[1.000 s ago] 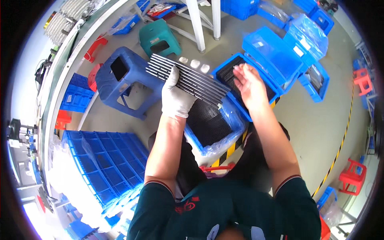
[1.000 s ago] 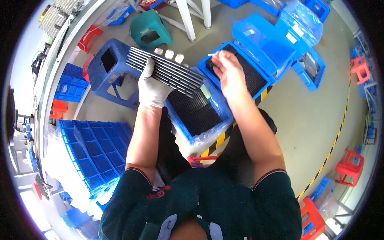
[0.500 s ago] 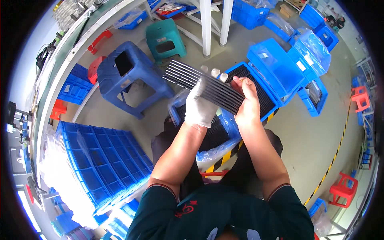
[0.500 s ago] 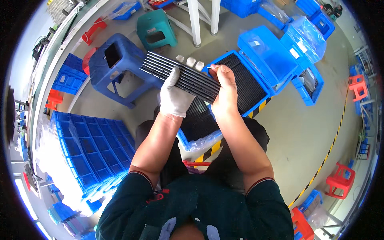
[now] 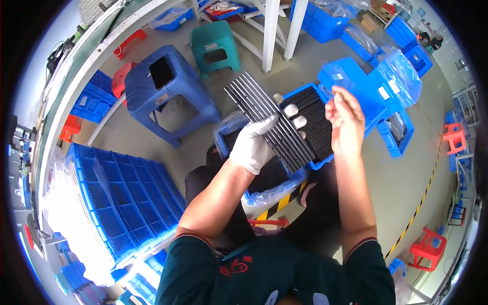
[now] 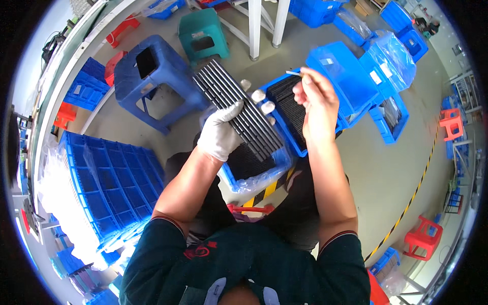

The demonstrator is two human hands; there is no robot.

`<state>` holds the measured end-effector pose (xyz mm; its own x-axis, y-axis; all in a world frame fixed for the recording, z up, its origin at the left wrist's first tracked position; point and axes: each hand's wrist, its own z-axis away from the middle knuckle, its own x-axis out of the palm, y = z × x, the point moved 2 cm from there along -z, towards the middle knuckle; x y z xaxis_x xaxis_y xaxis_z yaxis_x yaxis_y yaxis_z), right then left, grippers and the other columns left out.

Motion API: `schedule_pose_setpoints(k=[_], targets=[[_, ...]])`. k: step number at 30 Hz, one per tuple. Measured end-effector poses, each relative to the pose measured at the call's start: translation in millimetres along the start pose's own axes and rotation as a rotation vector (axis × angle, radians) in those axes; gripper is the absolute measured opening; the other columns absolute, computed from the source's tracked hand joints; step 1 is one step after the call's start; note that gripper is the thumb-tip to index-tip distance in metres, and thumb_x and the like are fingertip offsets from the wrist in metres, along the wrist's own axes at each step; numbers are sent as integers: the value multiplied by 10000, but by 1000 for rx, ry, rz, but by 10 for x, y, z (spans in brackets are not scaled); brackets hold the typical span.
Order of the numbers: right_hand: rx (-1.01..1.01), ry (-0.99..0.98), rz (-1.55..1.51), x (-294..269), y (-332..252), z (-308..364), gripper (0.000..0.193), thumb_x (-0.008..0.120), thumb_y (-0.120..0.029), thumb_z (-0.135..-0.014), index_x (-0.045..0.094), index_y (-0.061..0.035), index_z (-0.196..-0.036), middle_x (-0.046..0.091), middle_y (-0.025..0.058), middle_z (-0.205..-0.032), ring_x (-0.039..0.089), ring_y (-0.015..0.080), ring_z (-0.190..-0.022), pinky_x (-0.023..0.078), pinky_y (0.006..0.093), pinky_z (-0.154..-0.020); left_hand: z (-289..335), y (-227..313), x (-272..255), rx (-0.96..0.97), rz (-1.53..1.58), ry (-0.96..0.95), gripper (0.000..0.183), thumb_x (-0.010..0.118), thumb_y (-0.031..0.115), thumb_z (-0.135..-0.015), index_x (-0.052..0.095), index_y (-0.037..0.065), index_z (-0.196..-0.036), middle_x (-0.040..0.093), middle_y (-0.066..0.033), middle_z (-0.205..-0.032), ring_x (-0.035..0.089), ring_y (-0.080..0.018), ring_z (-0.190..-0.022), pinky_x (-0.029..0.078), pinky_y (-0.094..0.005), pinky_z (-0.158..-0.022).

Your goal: Inspecting and organizing black metal rods into containers.

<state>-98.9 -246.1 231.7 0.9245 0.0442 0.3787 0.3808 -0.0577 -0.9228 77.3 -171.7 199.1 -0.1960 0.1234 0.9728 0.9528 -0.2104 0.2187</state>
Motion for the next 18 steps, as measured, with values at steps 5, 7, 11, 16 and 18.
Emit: schedule_pose_setpoints(k=[5, 7, 11, 16, 18], targets=[[41, -129, 87, 124, -3, -107, 196, 589, -114, -952, 650, -14, -1109, 699, 94, -847, 625, 123, -691, 484, 236, -648, 257, -110, 32, -184, -8, 103, 492, 632, 128, -906, 458, 117, -1366, 581, -164, -1248, 570, -390, -1174, 473, -553, -989], [100, -123, 96, 33, 156, -141, 200, 596, -106, -937, 647, -20, -1110, 712, 103, -871, 660, 137, -730, 501, 241, -681, 322, -162, 75, -275, 22, 123, 511, 636, 130, -909, 443, 113, -1381, 565, -158, -1263, 560, -387, -1191, 461, -564, -1007], [328, -236, 120, 117, 352, -67, 262, 600, -119, -917, 619, -14, -1156, 709, 116, -949, 673, 183, -815, 516, 280, -732, 430, -236, 41, -375, 43, 138, 527, 656, 121, -903, 439, 107, -1383, 571, -161, -1245, 569, -378, -1181, 463, -562, -1009], [478, -419, 188, 214, 412, -32, 286, 647, -177, -913, 617, -42, -1163, 660, 40, -1044, 623, 134, -980, 491, 283, -843, 473, -303, -13, -435, -36, 194, 530, 666, 122, -898, 433, 89, -1373, 583, -146, -1216, 589, -351, -1143, 499, -524, -956], [505, -503, 295, 262, 445, 9, 300, 668, -185, -901, 621, -41, -1160, 657, 21, -1037, 619, 109, -965, 487, 272, -857, 517, -351, -106, -460, -25, 192, 555, 662, 124, -900, 415, 81, -1395, 579, -174, -1252, 573, -381, -1174, 474, -536, -989]])
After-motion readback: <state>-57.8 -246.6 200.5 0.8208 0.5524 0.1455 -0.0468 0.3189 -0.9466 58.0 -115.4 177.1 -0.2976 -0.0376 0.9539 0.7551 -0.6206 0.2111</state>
